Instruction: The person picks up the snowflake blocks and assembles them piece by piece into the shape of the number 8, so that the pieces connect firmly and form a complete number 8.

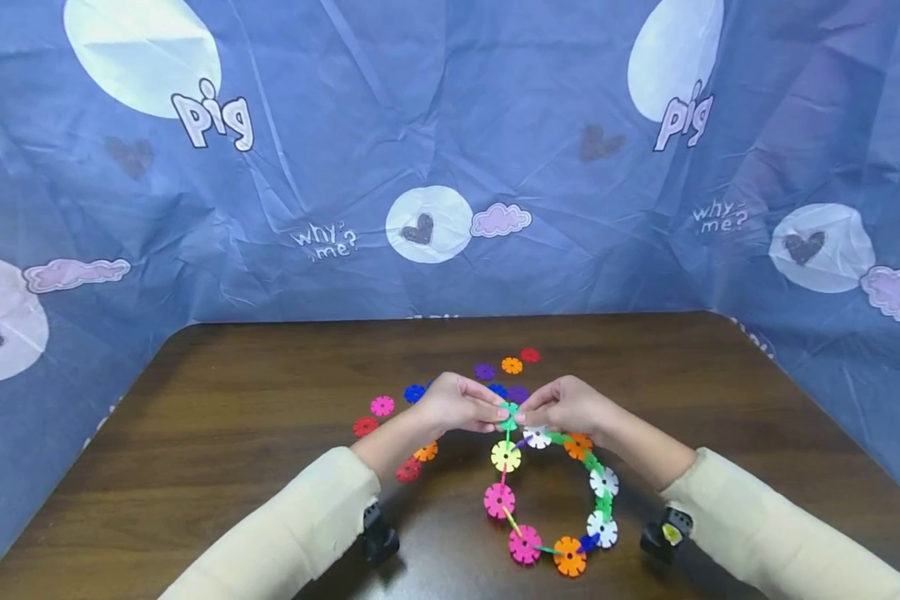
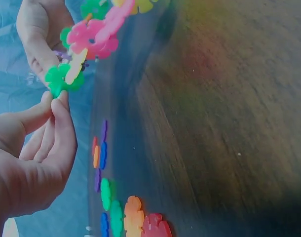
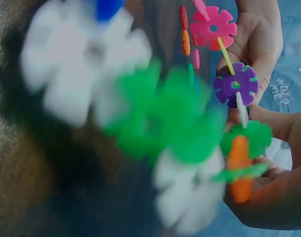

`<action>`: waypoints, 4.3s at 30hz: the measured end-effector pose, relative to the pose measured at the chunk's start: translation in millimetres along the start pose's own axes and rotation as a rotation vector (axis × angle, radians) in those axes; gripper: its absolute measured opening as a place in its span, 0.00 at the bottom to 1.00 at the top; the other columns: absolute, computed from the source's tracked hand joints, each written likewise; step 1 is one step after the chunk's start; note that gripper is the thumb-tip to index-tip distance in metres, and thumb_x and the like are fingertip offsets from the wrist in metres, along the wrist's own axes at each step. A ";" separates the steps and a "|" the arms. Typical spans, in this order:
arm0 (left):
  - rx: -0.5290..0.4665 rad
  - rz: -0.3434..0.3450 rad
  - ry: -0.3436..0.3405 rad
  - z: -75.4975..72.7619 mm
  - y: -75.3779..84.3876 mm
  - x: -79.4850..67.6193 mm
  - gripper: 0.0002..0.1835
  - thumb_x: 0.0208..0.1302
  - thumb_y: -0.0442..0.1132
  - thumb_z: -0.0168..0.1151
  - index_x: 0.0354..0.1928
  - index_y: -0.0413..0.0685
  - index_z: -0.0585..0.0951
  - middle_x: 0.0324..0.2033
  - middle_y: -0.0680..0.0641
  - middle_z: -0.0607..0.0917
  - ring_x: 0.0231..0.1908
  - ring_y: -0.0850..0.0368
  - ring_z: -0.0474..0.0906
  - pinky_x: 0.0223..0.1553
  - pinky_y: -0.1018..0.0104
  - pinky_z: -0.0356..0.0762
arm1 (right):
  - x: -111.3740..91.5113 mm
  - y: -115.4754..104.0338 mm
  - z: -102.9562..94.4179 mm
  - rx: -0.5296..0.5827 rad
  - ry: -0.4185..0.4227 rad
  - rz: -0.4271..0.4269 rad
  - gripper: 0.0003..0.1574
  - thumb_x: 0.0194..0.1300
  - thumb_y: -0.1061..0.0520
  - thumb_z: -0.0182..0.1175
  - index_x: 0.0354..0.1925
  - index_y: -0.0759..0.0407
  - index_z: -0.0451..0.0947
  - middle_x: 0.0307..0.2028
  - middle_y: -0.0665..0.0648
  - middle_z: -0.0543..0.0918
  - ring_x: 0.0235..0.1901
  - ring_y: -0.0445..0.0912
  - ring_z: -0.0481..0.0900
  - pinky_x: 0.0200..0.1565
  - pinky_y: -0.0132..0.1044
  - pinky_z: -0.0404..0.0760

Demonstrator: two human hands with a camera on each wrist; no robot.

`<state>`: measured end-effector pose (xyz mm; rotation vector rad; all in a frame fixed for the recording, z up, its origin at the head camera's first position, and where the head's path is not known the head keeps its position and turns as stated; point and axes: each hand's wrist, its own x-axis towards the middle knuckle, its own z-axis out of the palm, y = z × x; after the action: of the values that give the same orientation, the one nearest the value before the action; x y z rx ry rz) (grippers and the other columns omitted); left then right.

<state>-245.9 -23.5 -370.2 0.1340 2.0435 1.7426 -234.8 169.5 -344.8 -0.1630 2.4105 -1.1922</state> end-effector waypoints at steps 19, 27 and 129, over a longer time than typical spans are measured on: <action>1.052 0.302 0.130 24.3 11.5 60.1 0.08 0.59 0.40 0.68 0.39 0.46 0.87 0.38 0.49 0.89 0.43 0.57 0.84 0.46 0.66 0.81 | -2.3 34.5 -14.3 0.071 0.018 0.090 0.24 0.64 0.50 0.63 0.50 0.67 0.80 0.44 0.58 0.84 0.38 0.43 0.78 0.41 0.34 0.78; 1.243 0.302 0.128 32.2 8.8 62.7 0.05 0.57 0.40 0.69 0.36 0.51 0.87 0.38 0.51 0.85 0.43 0.59 0.79 0.45 0.68 0.81 | 0.4 36.4 -15.6 0.087 0.031 0.108 0.22 0.64 0.51 0.62 0.49 0.67 0.81 0.45 0.58 0.84 0.40 0.43 0.77 0.41 0.34 0.78; 0.877 0.879 -0.034 -20.9 -1.1 19.3 0.05 0.60 0.30 0.64 0.34 0.42 0.87 0.32 0.45 0.90 0.35 0.57 0.87 0.38 0.82 0.80 | 20.6 11.1 6.4 0.150 0.101 0.103 0.15 0.60 0.59 0.64 0.41 0.71 0.83 0.25 0.51 0.87 0.27 0.41 0.74 0.27 0.30 0.70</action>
<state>-271.2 -36.0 -374.4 1.4850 2.7868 1.0013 -249.4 165.7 -363.8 0.0689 2.3703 -1.3564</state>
